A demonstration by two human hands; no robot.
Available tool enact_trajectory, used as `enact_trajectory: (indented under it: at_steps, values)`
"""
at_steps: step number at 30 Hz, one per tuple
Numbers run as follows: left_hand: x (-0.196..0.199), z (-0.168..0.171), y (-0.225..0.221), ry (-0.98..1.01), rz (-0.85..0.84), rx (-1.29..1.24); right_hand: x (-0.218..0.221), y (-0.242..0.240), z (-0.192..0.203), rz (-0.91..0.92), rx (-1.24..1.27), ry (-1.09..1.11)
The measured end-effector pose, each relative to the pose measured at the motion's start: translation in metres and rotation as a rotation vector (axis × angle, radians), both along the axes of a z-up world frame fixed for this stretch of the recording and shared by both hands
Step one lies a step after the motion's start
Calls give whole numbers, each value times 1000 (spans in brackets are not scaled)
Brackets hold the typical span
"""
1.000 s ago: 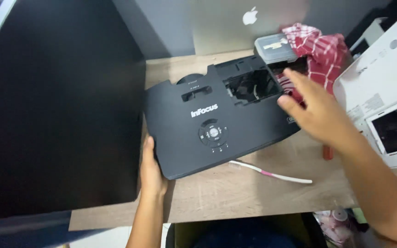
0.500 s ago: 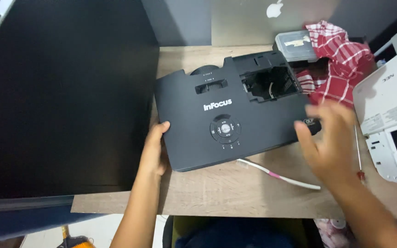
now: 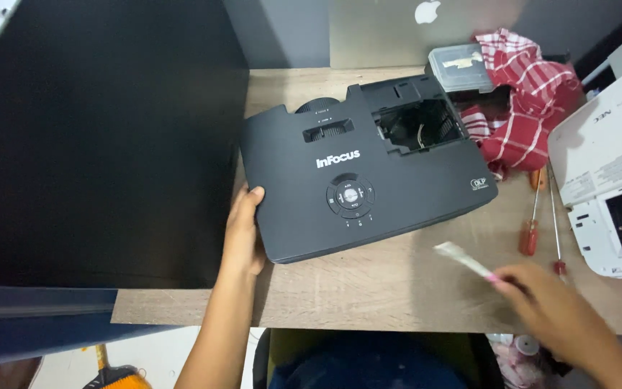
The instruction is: Disassembling a projector case and cleaning the components using a screwdriver, toothbrush, and cloth.
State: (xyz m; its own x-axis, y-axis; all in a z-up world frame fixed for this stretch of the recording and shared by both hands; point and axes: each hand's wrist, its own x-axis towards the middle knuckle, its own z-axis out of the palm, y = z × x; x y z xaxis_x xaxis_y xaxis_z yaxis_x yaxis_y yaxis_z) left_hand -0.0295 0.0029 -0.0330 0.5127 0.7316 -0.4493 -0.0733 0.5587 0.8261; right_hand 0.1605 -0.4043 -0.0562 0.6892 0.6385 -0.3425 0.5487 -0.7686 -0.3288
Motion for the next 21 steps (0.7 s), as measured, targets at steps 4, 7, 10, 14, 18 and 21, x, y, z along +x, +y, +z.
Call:
enact_trajectory:
  at_steps: [4, 7, 10, 14, 18, 21]
  values:
    - [-7, 19, -18, -37, 2, -27, 0, -51, -11, -572, 513, 309]
    - [-9, 33, -27, 22, 27, -49, -6, -37, 5, -661, 722, 296]
    - [-9, 23, -22, 24, 40, -48, -22, -12, 10, -588, 552, 111]
    - [-15, 21, -32, -30, -10, -31, -46, 30, 22, 110, 531, -117]
    - [-39, 12, -36, -27, -235, 114, 10, 54, 21, -216, 263, -265]
    - [-51, -4, -36, 107, -267, 85, 53, 78, 35, -273, 528, -267]
